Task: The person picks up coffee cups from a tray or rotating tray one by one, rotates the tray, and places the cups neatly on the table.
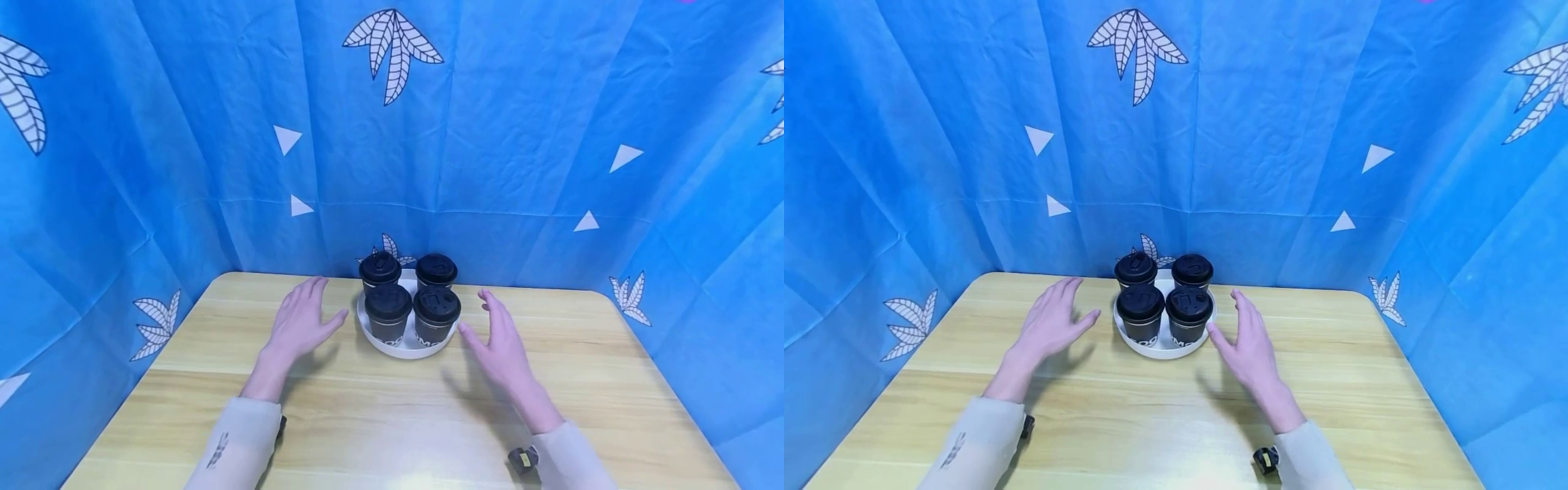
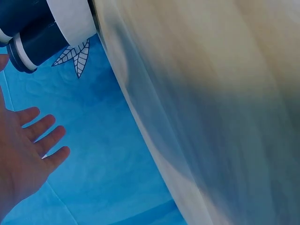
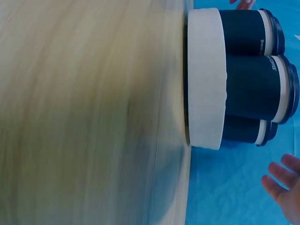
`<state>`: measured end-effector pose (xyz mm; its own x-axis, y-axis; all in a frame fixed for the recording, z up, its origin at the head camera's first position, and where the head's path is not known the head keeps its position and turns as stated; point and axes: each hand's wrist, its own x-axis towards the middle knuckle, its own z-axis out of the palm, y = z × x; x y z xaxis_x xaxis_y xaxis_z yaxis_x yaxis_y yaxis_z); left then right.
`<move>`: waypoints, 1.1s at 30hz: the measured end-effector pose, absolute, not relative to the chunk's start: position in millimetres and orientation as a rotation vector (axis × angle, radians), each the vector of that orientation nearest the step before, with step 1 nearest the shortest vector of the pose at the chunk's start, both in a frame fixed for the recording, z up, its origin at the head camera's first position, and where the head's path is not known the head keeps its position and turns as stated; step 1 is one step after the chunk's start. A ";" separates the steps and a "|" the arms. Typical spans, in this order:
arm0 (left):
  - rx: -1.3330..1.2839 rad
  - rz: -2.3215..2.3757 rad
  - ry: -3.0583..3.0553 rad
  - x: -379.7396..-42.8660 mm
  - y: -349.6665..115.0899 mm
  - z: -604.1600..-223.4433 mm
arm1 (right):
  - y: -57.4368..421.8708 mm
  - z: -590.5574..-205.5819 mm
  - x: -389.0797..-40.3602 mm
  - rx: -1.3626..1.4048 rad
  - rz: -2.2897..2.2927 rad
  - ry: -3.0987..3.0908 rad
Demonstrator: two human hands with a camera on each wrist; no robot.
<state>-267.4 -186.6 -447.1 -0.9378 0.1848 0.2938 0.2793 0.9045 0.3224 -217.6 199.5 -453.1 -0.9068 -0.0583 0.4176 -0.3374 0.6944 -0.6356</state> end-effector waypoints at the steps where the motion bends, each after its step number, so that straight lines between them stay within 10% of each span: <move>1: -0.355 -0.534 -2.813 -268.6 -185.4 -447.2 | 198.6 -453.4 -217.7 0.310 1.058 -2.544; 33: -0.433 -0.434 -2.897 -296.9 -156.4 -458.8 | 172.1 -469.9 -233.2 0.267 1.151 -2.657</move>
<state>-296.9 -156.4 -458.8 -0.9414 0.2573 0.2181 0.3099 0.9151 0.2580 -233.2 172.1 -469.9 -0.9562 -0.0740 0.2831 -0.2571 0.6744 -0.6922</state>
